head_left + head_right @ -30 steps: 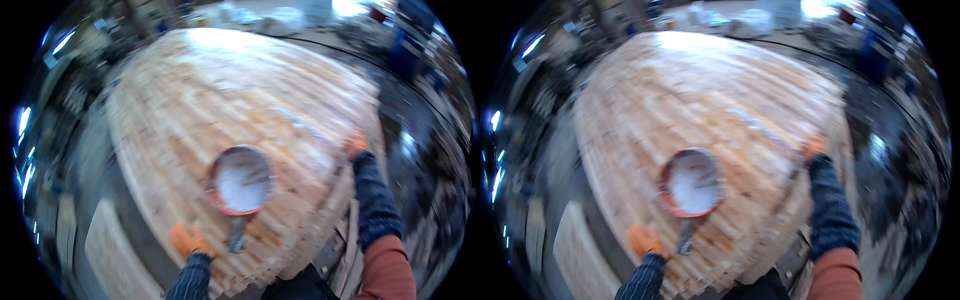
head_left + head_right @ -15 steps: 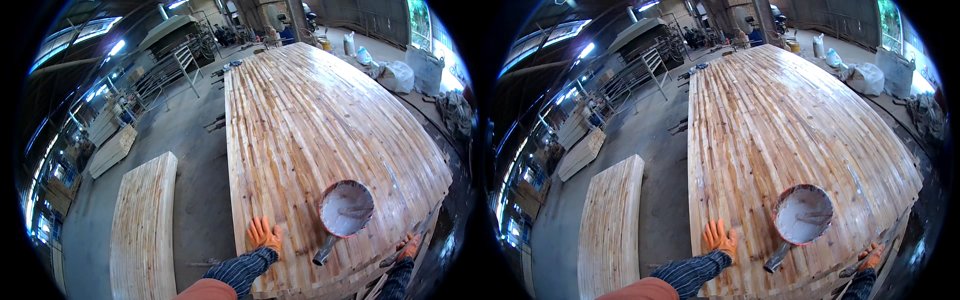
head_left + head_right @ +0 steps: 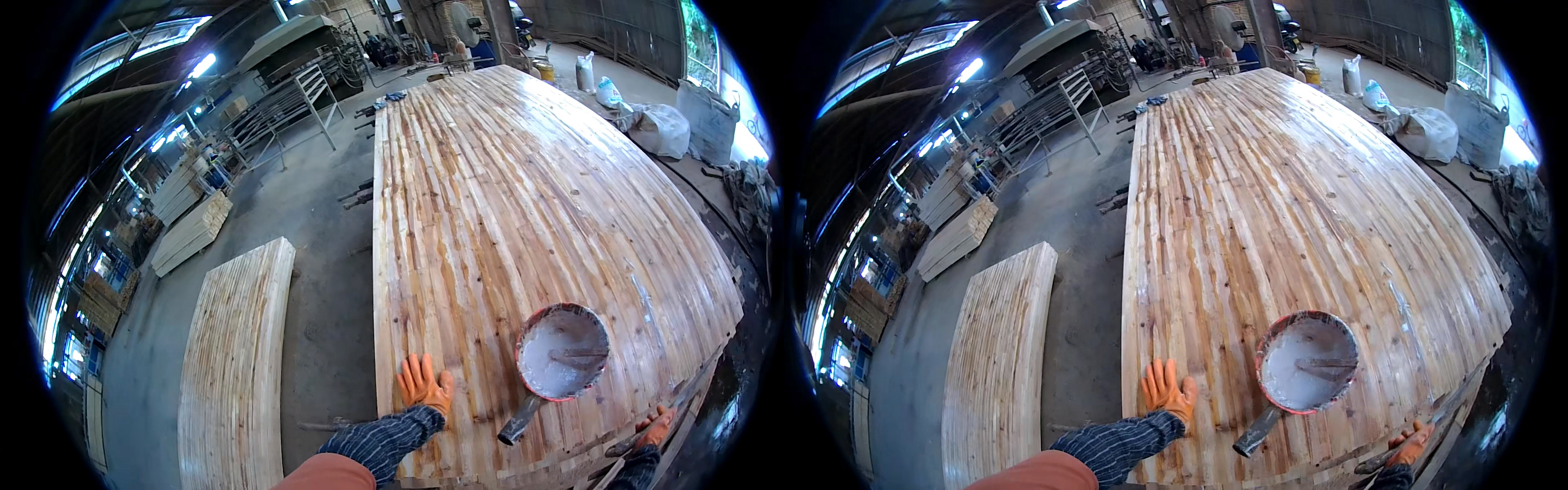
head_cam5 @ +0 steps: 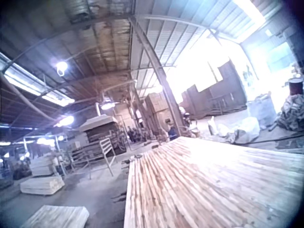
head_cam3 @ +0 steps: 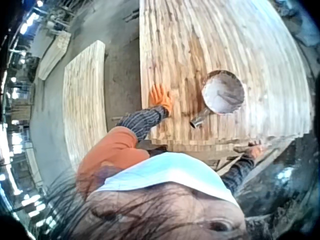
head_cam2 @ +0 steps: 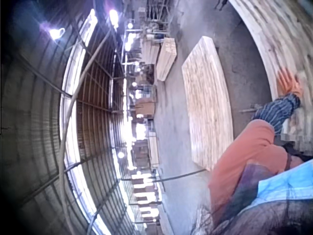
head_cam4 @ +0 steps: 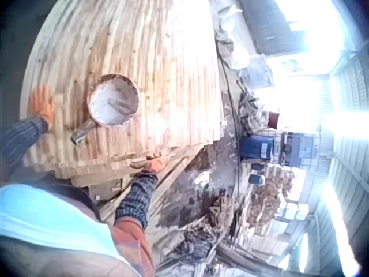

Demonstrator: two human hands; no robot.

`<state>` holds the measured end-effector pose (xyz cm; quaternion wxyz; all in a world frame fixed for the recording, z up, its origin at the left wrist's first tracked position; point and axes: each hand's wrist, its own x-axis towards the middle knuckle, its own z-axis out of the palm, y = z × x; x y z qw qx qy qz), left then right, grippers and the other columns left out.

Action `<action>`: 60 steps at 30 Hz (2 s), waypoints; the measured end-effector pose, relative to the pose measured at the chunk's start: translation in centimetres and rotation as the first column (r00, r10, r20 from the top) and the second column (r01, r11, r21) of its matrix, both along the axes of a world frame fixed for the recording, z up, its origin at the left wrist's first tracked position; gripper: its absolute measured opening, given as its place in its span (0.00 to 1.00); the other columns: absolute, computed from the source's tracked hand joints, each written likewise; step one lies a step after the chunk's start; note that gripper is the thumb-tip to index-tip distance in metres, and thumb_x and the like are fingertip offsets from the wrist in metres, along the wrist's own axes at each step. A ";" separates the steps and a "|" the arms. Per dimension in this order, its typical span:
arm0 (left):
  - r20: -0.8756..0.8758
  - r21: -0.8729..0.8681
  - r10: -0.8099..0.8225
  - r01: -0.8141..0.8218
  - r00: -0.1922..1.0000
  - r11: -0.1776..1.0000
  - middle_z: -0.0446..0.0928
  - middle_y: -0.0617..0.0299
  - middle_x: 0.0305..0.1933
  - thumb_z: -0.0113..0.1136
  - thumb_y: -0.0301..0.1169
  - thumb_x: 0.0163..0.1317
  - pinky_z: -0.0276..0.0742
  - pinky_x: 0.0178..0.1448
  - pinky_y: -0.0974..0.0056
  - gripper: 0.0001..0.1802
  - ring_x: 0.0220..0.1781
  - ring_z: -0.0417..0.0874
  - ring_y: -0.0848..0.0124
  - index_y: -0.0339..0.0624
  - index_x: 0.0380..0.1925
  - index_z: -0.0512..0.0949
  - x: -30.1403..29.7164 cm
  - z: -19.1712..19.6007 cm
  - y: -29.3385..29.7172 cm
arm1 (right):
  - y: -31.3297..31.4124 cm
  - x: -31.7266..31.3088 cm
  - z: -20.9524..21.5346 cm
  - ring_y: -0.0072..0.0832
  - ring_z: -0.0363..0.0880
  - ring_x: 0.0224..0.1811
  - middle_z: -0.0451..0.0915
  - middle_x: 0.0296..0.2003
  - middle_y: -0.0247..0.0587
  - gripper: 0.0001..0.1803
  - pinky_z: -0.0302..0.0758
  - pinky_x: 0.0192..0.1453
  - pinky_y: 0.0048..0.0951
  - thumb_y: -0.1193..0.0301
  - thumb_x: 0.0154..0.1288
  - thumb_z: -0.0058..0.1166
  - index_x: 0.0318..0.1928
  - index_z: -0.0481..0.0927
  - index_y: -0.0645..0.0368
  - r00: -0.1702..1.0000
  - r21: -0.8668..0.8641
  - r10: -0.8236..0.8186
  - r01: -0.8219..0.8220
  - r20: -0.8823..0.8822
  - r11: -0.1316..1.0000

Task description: The person applies adhesive to the edges of wood strips using a metal scraper, aligns the strips onto a stack of panels, and tightens several heavy-duty metal clamps using a wrench.

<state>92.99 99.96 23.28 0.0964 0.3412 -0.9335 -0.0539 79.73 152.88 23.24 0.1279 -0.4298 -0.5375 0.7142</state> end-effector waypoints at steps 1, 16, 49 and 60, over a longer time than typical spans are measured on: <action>-0.023 -0.008 -0.010 0.010 1.000 1.000 0.53 0.45 0.76 0.42 0.53 0.68 0.41 0.78 0.41 0.35 0.77 0.50 0.46 0.44 0.69 0.60 -0.5 0.7 -0.3 | 0.6 -0.4 0.2 0.21 0.58 0.13 0.63 0.19 0.25 0.33 0.61 0.17 0.25 0.37 0.69 0.38 0.46 0.74 0.56 0.998 0.017 0.046 -0.046 -0.040 0.999; -0.027 -0.049 -0.004 0.003 1.000 0.999 0.54 0.45 0.76 0.42 0.52 0.69 0.43 0.77 0.40 0.34 0.77 0.52 0.45 0.45 0.70 0.62 0.1 0.2 -0.6 | -2.3 1.9 2.6 0.27 0.58 0.12 0.63 0.15 0.33 0.34 0.61 0.16 0.31 0.38 0.71 0.37 0.49 0.73 0.58 0.999 0.058 0.000 -0.003 0.050 0.998; 0.036 -0.224 -0.116 0.121 0.993 0.967 0.58 0.44 0.73 0.44 0.44 0.72 0.56 0.73 0.47 0.30 0.74 0.58 0.49 0.40 0.69 0.61 -7.6 -1.6 -4.1 | 3.5 -14.3 6.5 0.26 0.59 0.14 0.63 0.20 0.32 0.35 0.67 0.22 0.37 0.40 0.74 0.30 0.44 0.71 0.64 0.996 -0.279 -0.057 0.037 -0.067 0.960; 0.101 -0.183 -0.172 0.189 0.980 0.965 0.56 0.41 0.73 0.43 0.45 0.72 0.52 0.76 0.48 0.32 0.75 0.56 0.48 0.38 0.69 0.59 -6.9 -1.5 -3.9 | 2.9 -12.7 3.3 0.24 0.64 0.17 0.66 0.22 0.31 0.33 0.70 0.23 0.31 0.42 0.75 0.32 0.46 0.72 0.63 0.980 -0.082 -0.153 0.143 -0.129 0.986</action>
